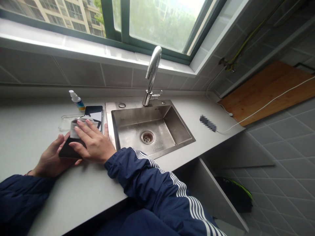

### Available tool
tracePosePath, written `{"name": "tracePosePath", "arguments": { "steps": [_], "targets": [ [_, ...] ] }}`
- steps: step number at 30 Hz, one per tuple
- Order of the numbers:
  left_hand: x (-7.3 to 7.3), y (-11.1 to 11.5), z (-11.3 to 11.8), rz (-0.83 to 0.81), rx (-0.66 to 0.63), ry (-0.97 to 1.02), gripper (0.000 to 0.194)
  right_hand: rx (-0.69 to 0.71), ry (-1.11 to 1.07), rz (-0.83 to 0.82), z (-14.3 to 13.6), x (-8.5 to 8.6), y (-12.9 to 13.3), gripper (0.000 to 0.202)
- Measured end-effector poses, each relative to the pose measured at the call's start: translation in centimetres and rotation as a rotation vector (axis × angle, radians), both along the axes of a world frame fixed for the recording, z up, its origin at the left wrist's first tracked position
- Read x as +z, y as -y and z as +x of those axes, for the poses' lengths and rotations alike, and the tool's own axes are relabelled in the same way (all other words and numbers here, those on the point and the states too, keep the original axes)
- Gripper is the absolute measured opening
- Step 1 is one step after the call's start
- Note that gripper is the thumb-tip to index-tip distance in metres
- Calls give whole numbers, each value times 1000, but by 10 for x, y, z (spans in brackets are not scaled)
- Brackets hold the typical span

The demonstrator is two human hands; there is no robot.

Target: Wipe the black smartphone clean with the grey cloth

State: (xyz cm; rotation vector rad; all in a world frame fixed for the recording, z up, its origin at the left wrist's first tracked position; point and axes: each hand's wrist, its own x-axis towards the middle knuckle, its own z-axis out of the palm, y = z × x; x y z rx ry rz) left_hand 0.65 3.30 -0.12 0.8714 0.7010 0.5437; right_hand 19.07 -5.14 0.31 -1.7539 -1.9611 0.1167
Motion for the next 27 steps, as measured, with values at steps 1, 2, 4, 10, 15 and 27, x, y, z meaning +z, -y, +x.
{"name": "tracePosePath", "arguments": {
  "steps": [1, 2, 4, 10, 15, 27],
  "targets": [
    [1, 1, 1, 2, 15, 2, 81, 8, 4, -4, -1, 1, 0, 68],
    [2, 2, 1, 4, 34, 4, 80, 13, 9, -7, -1, 1, 0, 67],
    [3, 3, 1, 7, 54, 6, 77, 13, 16, -11, -2, 3, 1, 66],
    [-1, 1, -1, -35, 81, -12, 60, 54, 38, -6, -2, 7, 4, 64],
    [-4, -6, 2, -65, 182, -80, 57, 155, 69, 25, -3, 8, 4, 47],
    [6, -16, -3, 232, 309, -172, 57, 120, -25, 67, 0, 14, 11, 37]
  ]
}}
